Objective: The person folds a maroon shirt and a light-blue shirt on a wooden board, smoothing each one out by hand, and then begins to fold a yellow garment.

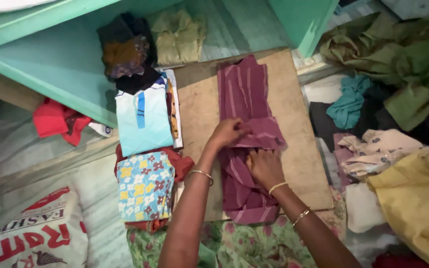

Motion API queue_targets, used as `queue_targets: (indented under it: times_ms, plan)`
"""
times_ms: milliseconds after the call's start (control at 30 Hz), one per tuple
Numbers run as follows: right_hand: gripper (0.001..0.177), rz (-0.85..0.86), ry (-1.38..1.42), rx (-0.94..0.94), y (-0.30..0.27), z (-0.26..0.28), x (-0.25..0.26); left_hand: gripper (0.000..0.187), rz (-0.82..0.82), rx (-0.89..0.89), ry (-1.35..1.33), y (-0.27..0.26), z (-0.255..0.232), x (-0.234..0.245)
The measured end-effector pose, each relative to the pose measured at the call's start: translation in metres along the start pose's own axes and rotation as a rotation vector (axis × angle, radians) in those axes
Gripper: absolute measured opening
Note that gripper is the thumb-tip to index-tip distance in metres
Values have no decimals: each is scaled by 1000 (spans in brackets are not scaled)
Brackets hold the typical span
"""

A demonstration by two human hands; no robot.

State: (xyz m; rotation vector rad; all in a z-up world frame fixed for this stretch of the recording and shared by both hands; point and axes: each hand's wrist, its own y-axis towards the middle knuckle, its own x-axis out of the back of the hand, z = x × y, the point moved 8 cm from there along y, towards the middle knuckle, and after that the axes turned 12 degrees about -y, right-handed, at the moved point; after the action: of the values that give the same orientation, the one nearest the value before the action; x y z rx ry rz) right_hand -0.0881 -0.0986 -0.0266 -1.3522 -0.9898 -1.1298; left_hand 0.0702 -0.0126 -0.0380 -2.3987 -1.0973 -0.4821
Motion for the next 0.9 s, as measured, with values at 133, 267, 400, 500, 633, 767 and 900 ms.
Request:
queue_targets:
  times_ms: [133,267,400,500,633,767,900]
  plan:
    - [49,-413,-65,87,-9,8,32,28,-331,-209,-607,-39,17,32]
    - [72,-291,-41,96,-1,6,29,30,-369,-108,-1271,-85,30,58]
    - [74,-252,204,60,5,-2,29,37,-441,-139,-1484,-126,9,83]
    - [70,-377,212,52,-3,3,32,35,-430,-292,-1607,-137,8,96]
    - [69,-339,47,58,-10,7,21,33,-531,-306,-1679,-123,57,98]
    - [70,-406,-72,65,-20,11,17,48,-668,-200,-1453,-128,77,92]
    - [73,-435,-88,49,-24,15,20,61,-716,28,-1042,-144,42,77]
